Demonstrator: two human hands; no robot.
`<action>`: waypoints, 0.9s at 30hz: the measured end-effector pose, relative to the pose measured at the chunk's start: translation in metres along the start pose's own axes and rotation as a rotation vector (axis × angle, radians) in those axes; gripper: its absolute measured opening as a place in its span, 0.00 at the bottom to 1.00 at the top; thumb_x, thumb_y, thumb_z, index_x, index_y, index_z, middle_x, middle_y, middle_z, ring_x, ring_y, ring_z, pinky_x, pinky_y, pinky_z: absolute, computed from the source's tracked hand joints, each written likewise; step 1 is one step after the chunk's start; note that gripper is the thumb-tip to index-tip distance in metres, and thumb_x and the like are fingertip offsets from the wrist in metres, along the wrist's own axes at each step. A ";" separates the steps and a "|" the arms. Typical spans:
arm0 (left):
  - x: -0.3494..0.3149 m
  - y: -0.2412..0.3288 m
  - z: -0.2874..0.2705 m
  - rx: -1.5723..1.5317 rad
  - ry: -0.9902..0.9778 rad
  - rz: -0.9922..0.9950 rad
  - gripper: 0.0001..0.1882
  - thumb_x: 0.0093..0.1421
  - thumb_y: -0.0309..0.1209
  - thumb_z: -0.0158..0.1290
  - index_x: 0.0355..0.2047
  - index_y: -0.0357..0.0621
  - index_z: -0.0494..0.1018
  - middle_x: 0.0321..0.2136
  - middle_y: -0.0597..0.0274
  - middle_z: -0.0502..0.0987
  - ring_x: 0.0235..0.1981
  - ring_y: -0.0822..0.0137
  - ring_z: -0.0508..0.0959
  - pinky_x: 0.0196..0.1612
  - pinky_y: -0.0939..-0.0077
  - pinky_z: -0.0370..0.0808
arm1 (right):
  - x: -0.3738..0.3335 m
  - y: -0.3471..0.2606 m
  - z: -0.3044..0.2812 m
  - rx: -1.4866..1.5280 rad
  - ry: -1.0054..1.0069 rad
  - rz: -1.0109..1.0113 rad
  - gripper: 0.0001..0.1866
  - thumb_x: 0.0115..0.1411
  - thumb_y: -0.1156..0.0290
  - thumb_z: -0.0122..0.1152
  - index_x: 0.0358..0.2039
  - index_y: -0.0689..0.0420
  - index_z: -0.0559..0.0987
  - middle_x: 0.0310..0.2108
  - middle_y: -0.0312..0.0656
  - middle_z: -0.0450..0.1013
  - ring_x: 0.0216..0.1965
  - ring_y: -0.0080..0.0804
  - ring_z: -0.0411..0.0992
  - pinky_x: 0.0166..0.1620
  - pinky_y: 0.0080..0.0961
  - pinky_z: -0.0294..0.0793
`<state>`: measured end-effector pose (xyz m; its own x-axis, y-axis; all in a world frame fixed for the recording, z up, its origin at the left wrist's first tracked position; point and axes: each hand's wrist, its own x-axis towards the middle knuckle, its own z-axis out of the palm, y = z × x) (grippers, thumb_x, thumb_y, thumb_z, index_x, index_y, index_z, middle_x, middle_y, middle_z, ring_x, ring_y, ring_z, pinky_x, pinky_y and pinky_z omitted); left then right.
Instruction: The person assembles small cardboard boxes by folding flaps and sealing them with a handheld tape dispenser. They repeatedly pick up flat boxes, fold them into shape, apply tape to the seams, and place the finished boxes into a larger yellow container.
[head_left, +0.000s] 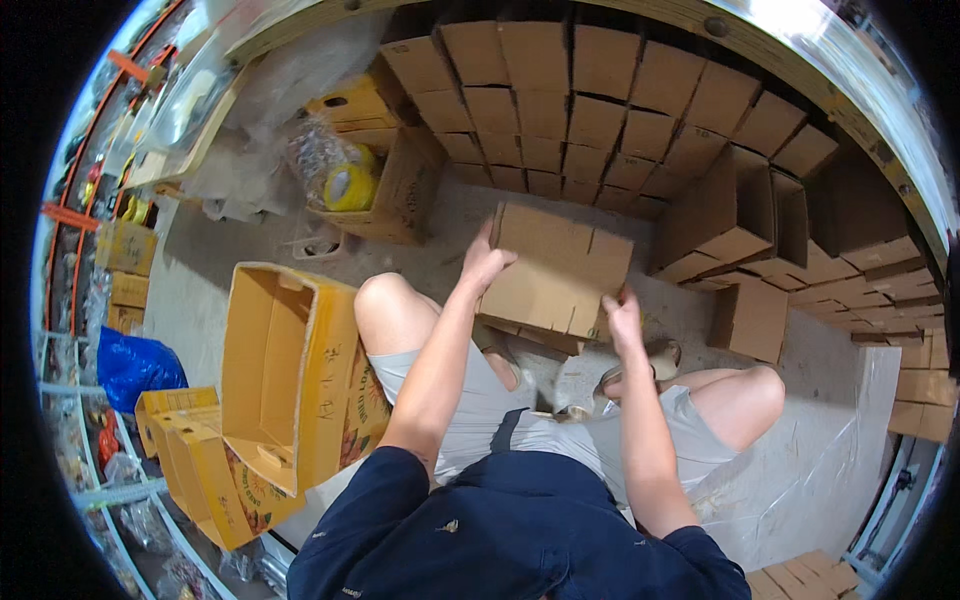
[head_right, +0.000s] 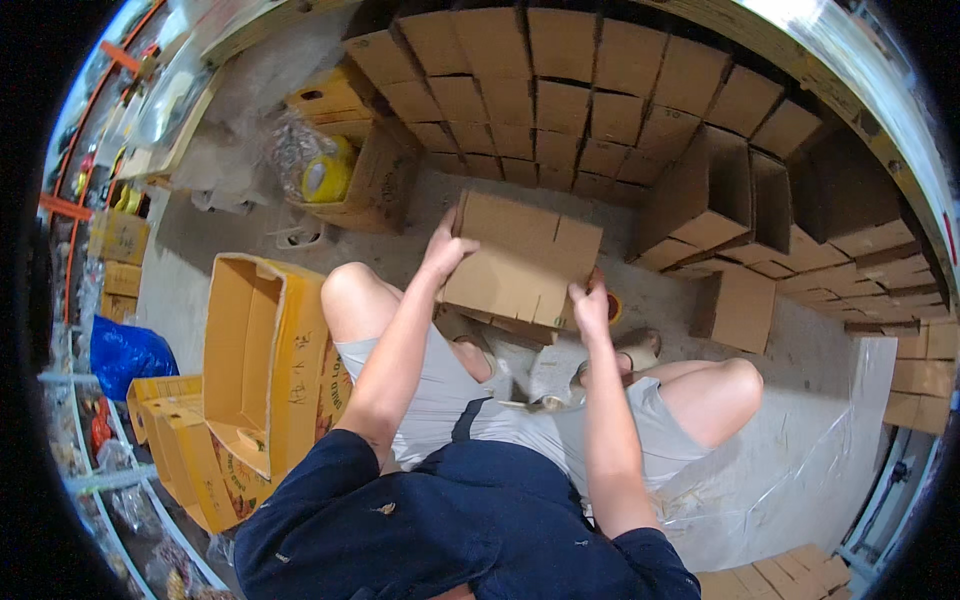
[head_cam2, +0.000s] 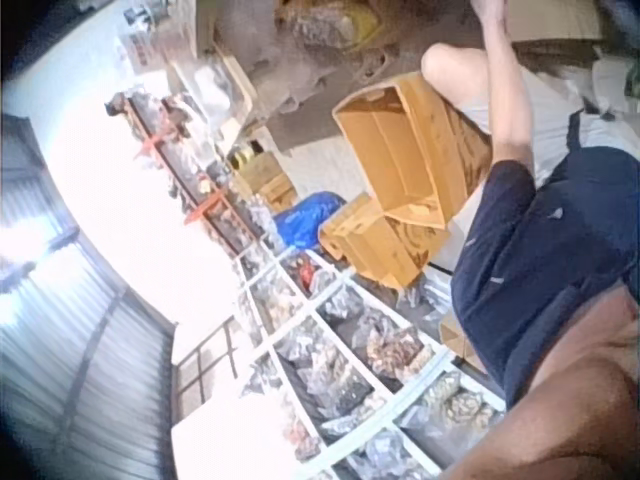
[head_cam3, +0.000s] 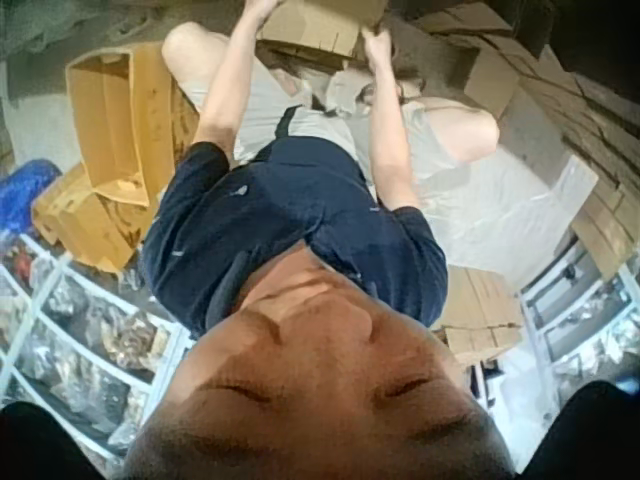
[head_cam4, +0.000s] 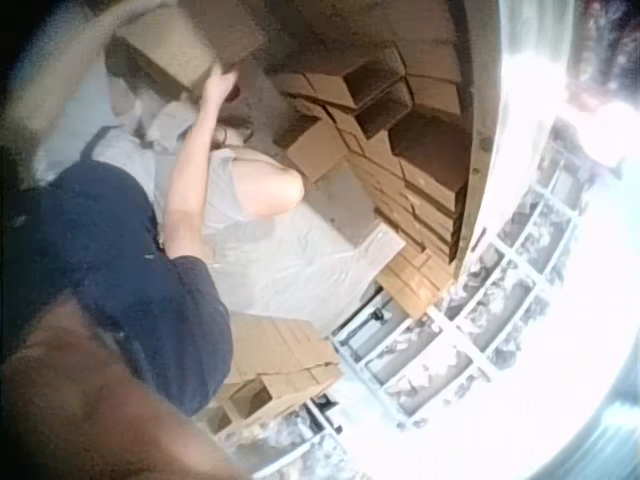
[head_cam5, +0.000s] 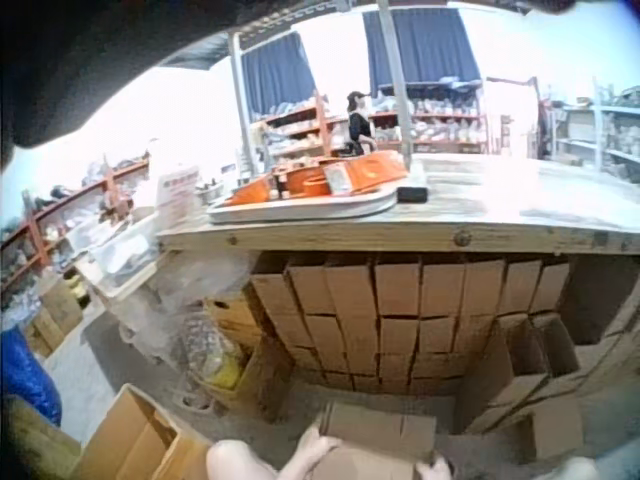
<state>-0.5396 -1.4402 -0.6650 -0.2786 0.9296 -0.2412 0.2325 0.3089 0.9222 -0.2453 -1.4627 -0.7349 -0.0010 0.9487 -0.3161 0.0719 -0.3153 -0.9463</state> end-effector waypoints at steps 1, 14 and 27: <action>0.008 -0.027 0.013 -0.018 -0.025 -0.052 0.47 0.45 0.23 0.57 0.69 0.48 0.56 0.62 0.47 0.69 0.63 0.53 0.68 0.63 0.67 0.66 | 0.004 0.031 0.002 -0.126 0.062 0.050 0.32 0.59 0.70 0.59 0.64 0.63 0.63 0.61 0.54 0.67 0.62 0.43 0.66 0.63 0.32 0.62; 0.029 -0.122 0.057 -0.108 0.193 -0.159 0.33 0.56 0.39 0.63 0.58 0.34 0.67 0.55 0.46 0.74 0.56 0.54 0.74 0.58 0.66 0.68 | 0.009 0.072 0.006 -0.456 0.046 0.303 0.29 0.52 0.71 0.64 0.56 0.64 0.72 0.54 0.57 0.73 0.55 0.45 0.73 0.54 0.33 0.70; -0.055 -0.076 0.057 -0.141 0.409 0.082 0.33 0.54 0.36 0.68 0.55 0.36 0.67 0.52 0.53 0.71 0.56 0.60 0.68 0.62 0.67 0.61 | -0.027 0.005 0.034 0.023 0.278 -0.306 0.19 0.55 0.68 0.68 0.44 0.61 0.74 0.43 0.43 0.73 0.48 0.35 0.71 0.55 0.32 0.68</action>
<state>-0.4885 -1.5038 -0.7393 -0.6172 0.7851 -0.0517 0.1476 0.1801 0.9725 -0.2788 -1.4911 -0.7336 0.2505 0.9681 0.0072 0.0880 -0.0154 -0.9960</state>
